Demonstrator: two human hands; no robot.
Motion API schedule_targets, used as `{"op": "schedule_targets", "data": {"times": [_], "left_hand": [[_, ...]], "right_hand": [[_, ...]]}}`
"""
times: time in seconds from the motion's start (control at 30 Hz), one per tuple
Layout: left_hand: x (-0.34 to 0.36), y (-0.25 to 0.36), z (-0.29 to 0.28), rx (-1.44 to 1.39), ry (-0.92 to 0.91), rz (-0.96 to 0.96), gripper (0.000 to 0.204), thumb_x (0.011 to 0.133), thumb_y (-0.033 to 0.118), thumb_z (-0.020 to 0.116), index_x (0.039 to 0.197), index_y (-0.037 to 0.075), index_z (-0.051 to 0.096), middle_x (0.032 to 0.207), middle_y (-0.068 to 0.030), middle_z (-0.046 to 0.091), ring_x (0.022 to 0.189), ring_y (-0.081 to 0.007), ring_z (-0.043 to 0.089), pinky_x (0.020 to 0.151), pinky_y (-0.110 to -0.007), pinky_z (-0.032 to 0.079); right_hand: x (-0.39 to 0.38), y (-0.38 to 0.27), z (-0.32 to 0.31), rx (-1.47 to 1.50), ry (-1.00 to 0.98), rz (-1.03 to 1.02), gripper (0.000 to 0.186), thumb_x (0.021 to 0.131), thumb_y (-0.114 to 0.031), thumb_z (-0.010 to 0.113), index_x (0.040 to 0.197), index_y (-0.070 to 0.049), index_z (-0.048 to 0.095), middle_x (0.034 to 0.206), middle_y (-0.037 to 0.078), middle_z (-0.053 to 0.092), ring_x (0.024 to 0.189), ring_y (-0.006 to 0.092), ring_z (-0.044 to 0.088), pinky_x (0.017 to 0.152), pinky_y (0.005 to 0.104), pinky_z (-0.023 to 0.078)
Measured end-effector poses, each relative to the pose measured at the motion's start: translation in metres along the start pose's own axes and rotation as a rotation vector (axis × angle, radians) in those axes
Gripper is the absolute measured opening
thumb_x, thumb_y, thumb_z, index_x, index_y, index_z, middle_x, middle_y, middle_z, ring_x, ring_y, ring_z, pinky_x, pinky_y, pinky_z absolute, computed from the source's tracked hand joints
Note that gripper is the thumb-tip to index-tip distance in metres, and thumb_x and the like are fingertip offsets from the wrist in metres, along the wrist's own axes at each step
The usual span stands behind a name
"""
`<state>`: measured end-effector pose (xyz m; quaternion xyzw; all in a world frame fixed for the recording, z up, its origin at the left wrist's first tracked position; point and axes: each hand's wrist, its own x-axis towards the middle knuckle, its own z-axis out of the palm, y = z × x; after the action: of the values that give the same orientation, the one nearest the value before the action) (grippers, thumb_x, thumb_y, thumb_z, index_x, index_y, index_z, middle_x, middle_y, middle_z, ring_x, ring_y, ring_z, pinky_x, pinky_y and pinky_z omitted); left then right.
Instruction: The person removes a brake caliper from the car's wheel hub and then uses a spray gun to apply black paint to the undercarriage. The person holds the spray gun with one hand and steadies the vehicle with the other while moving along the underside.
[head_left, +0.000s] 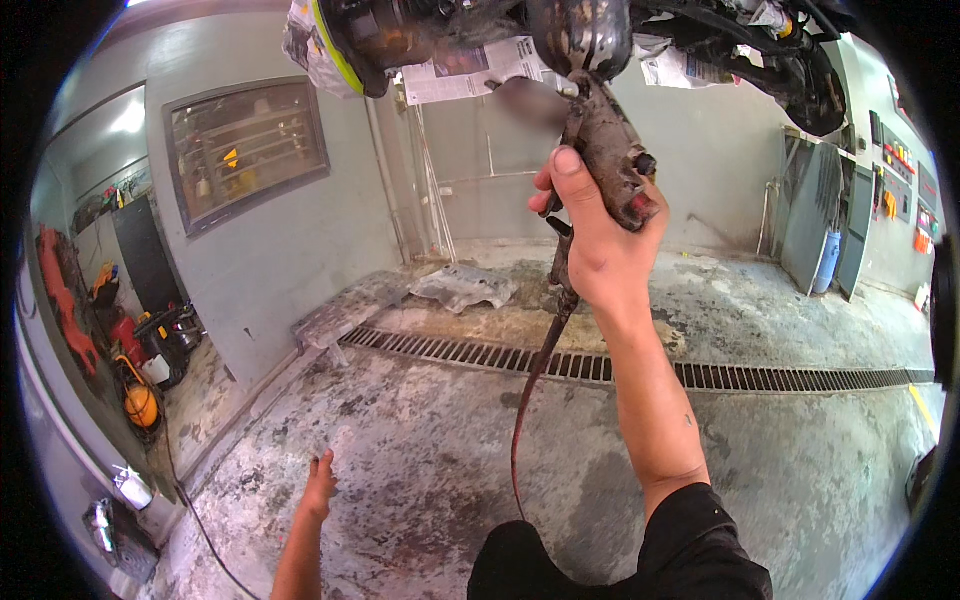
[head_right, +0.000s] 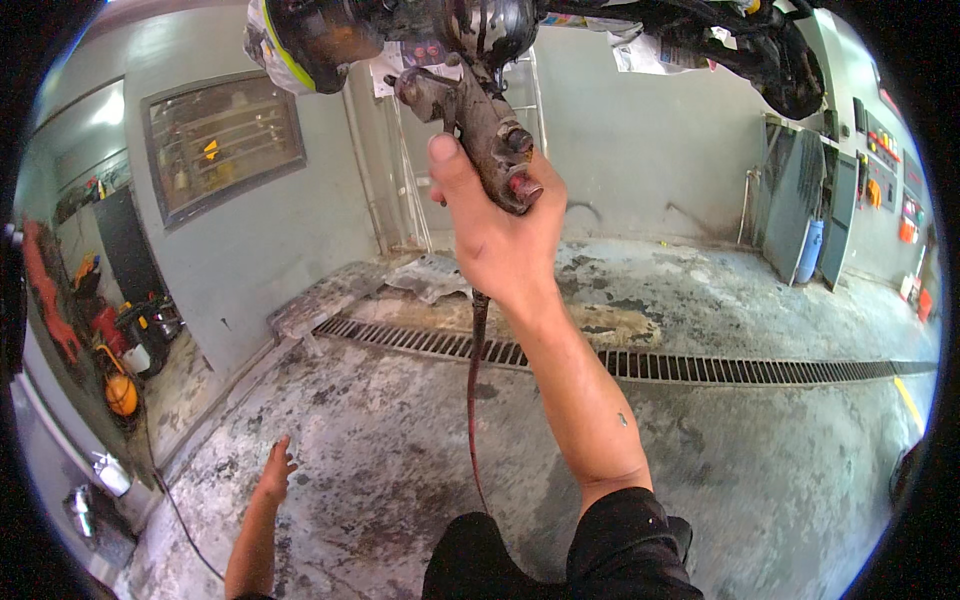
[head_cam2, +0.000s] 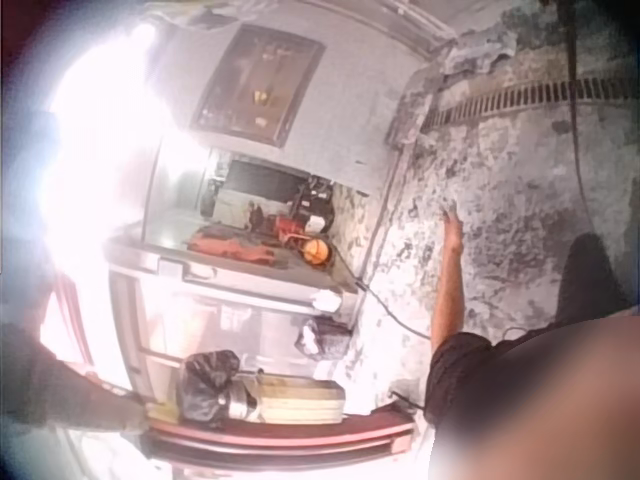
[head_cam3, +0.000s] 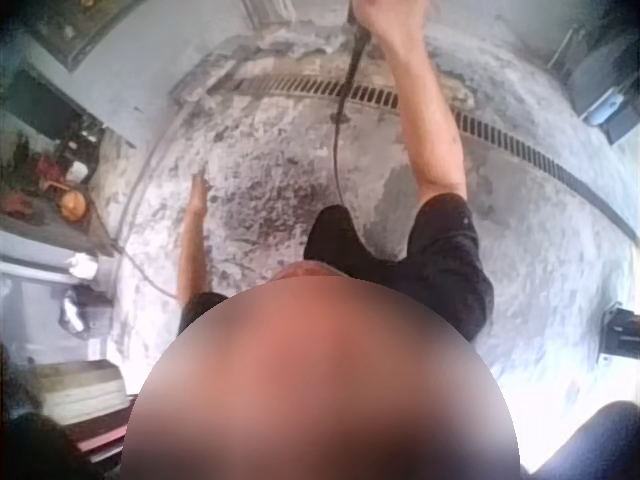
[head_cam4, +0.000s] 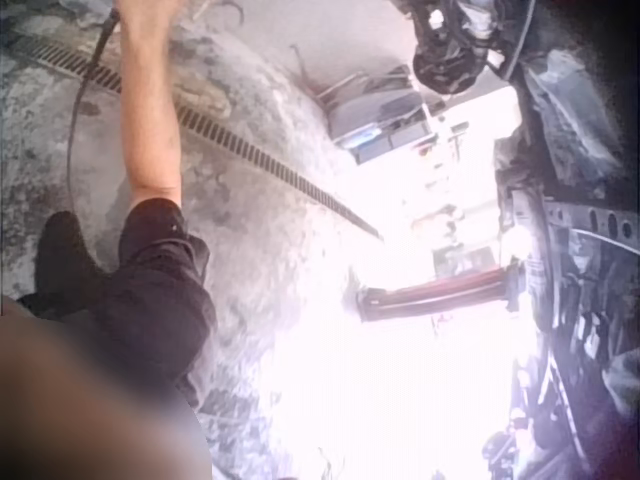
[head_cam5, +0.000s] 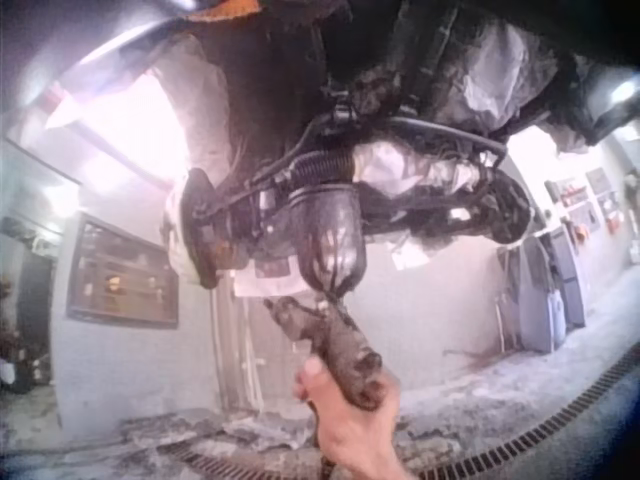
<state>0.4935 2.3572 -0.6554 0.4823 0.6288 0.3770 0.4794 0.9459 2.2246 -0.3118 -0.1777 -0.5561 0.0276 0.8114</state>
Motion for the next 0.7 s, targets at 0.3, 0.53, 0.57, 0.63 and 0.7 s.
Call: {"op": "schedule_targets", "data": {"times": [0.3, 0.53, 0.57, 0.63, 0.7], "left_hand": [[0.010, -0.029, -0.023, -0.038, 0.001, -0.023, 0.112, 0.091, 0.068, 0.058, 0.162, -0.002, 0.006, 0.163, -0.0243, 0.028, 0.144, -0.0349, 0.038, 0.117, -0.044, 0.034], [-0.002, 0.002, -0.031, 0.051, 0.129, 0.014, 0.108, 0.091, 0.068, 0.057, 0.162, 0.000, 0.013, 0.161, -0.0237, 0.033, 0.138, -0.0387, 0.046, 0.114, -0.046, 0.035], [-0.006, 0.010, -0.023, 0.053, 0.110, 0.057, 0.107, 0.091, 0.068, 0.057, 0.162, 0.000, 0.014, 0.161, -0.0235, 0.033, 0.137, -0.0386, 0.047, 0.115, -0.046, 0.035], [-0.012, 0.028, 0.000, 0.077, 0.124, 0.070, 0.106, 0.092, 0.068, 0.056, 0.163, 0.002, 0.015, 0.162, -0.0231, 0.032, 0.137, -0.0384, 0.048, 0.115, -0.047, 0.034], [-0.017, 0.039, 0.031, 0.071, 0.115, 0.104, 0.101, 0.093, 0.065, 0.058, 0.161, 0.001, 0.019, 0.158, -0.0218, 0.039, 0.137, -0.0366, 0.048, 0.113, -0.048, 0.037]], "right_hand": [[0.003, 0.003, 0.014, 0.046, 0.021, -0.001, 0.033, 0.096, -0.030, 0.074, 0.103, 0.002, 0.069, 0.084, 0.006, 0.068, 0.071, 0.0157, 0.064, 0.071, 0.0321, 0.053], [-0.004, 0.039, -0.009, 0.045, 0.039, 0.109, 0.033, 0.095, -0.027, 0.077, 0.106, 0.003, 0.068, 0.085, 0.007, 0.068, 0.073, 0.0145, 0.064, 0.069, 0.0303, 0.053], [-0.002, 0.045, -0.015, 0.023, 0.040, 0.106, 0.032, 0.095, -0.027, 0.075, 0.107, 0.002, 0.069, 0.083, 0.005, 0.069, 0.072, 0.0123, 0.062, 0.068, 0.0291, 0.052], [0.000, 0.056, -0.027, -0.030, 0.046, 0.122, 0.030, 0.096, -0.026, 0.073, 0.109, 0.001, 0.071, 0.081, 0.002, 0.069, 0.071, 0.0079, 0.059, 0.066, 0.0267, 0.050], [0.006, 0.065, -0.038, -0.096, 0.019, 0.066, 0.033, 0.095, -0.028, 0.076, 0.107, 0.002, 0.069, 0.084, 0.004, 0.069, 0.073, 0.0119, 0.063, 0.068, 0.0283, 0.052]]}}
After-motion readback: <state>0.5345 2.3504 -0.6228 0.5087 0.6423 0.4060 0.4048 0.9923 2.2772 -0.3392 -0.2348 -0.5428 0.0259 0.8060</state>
